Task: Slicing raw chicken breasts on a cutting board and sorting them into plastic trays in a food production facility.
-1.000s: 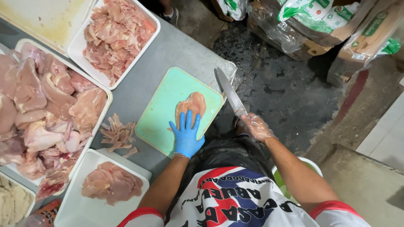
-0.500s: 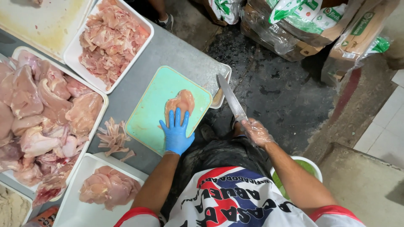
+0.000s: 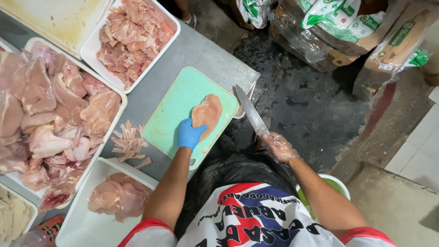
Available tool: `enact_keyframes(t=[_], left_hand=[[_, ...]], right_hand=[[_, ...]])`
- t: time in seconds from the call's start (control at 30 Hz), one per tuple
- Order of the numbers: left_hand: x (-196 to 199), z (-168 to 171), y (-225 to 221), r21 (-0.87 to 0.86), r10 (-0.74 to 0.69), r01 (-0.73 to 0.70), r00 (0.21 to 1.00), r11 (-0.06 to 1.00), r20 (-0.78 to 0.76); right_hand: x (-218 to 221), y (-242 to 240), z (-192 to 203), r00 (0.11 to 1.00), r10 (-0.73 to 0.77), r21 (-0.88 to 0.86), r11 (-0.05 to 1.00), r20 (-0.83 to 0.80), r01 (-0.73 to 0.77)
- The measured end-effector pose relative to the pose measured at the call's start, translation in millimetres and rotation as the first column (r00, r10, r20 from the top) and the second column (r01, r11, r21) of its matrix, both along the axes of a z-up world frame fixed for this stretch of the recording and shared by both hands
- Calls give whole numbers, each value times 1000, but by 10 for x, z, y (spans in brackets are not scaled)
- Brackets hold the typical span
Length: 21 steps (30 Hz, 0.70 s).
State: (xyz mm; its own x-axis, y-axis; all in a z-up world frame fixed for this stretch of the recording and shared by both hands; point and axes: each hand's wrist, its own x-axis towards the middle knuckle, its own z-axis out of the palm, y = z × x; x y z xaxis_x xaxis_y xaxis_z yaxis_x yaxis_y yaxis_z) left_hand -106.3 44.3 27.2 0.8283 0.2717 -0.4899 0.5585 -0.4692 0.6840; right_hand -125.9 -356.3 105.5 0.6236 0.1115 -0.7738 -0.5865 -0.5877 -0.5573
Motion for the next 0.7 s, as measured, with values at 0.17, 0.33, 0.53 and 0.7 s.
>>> enact_keyframes(t=[0.17,0.33,0.53,0.7], left_hand=[[145,6,-225,-206,100,-85,993,975,63],[-9,632,-325,-312,165,-144,986,939,41],[-648,601,227,-182,121,-153,977,971,-178],[-305,819,170,622,-546,171,686,764,481]], right_hand=[[0,45,164,1000,-4,-15,1000,-1,4],[37,96,261,999,47,-89,995,-20,-48],[-38,85,35,1000,24,47,999,-11,-24],[69,238,289,999,-36,336,941,-3,35]])
